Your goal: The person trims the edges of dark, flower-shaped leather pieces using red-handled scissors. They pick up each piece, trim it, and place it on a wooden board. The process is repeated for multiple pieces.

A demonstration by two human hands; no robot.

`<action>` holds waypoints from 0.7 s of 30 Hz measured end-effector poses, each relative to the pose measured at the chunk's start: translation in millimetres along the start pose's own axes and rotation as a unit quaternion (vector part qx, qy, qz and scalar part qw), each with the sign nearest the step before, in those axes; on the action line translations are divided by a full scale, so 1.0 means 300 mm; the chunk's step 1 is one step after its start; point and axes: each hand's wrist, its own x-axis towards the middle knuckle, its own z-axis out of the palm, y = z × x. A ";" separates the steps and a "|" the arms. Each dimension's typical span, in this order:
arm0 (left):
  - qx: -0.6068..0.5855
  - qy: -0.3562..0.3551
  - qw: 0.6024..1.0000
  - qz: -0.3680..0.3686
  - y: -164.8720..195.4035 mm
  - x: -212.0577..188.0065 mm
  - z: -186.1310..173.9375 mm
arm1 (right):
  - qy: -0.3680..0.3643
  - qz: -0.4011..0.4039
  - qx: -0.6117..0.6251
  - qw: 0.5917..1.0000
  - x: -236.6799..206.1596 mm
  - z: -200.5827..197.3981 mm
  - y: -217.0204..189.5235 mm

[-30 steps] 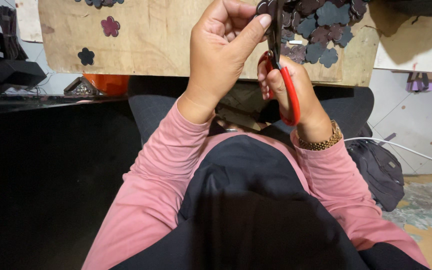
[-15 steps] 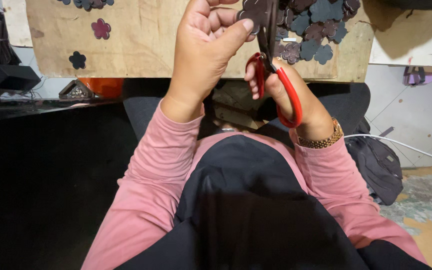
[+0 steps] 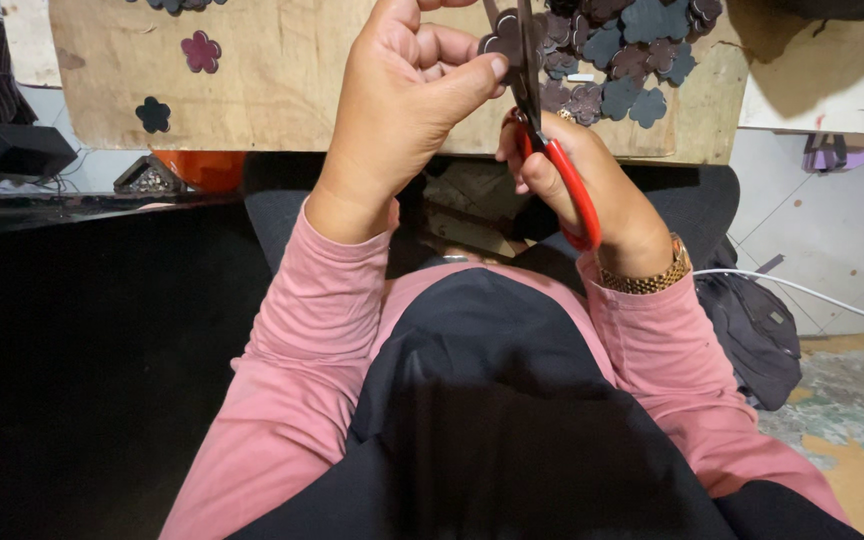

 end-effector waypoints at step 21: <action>-0.007 0.014 1.000 0.001 -0.009 0.018 -0.001 | 0.038 0.016 -0.001 0.999 0.018 0.004 0.059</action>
